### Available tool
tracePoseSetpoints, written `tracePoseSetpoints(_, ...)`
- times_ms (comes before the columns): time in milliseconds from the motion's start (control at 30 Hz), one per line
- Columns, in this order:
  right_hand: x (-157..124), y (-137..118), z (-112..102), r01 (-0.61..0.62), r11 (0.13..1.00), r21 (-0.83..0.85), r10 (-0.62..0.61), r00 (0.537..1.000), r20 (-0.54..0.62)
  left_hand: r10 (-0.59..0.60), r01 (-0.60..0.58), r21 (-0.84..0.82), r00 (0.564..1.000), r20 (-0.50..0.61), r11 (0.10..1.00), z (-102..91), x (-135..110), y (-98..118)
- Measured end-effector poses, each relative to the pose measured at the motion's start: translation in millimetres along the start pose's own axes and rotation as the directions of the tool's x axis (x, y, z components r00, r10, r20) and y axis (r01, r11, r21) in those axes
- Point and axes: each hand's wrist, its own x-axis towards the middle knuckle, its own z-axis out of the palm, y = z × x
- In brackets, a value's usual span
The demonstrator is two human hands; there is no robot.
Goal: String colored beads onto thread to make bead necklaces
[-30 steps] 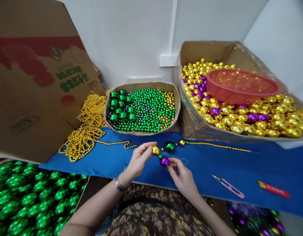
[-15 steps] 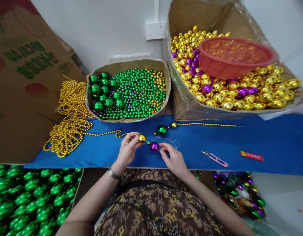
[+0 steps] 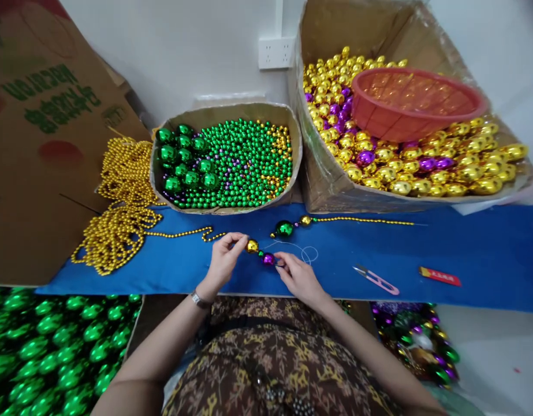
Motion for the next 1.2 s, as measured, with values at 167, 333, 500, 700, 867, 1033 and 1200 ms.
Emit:
tracePoseSetpoints(167, 15, -10, -20, 0.085, 0.995, -0.058, -0.087, 0.995, -0.041, 0.199, -0.211, 0.202, 0.977, 0.077, 0.956, 2.2, -3, 29)
tracePoseSetpoints(333, 41, -35, -29, 0.223, 0.975, 0.017, -0.22, 0.969, -0.114, 0.408, -0.489, 0.327, 0.867, 0.287, 0.809, 18.1, -6, 66)
tracePoseSetpoints(500, 45, -34, -18, 0.282, 0.956, 0.081, -0.273, 0.956, -0.111, 0.5, -0.59, 0.321, 0.804, 0.323, 0.741, 28.1, -9, 75)
tracePoseSetpoints(700, 32, -28, -20, 0.153, 0.978, 0.143, -0.138, 0.984, -0.111, 0.411, -0.523, 0.238, 0.823, 0.391, 0.819, 22.1, -12, 46)
tracePoseSetpoints(867, 18, -34, -36, -0.018, 0.919, 0.393, 0.067, 0.992, -0.111, 0.321, -0.642, 0.313, 0.674, 0.665, 0.7, 21.5, -14, 9)
tracePoseSetpoints(1033, 8, -42, -55, -0.062, 0.887, 0.457, 0.127, 0.986, -0.112, 0.263, -0.785, 0.385, 0.551, 0.792, 0.485, 33.9, -20, -16)
tracePoseSetpoints(1200, -4, -44, -81, -0.06, 0.823, 0.565, 0.2, 0.961, -0.19, 0.232, -0.859, 0.447, 0.501, 0.834, 0.251, 37.5, -22, -40)
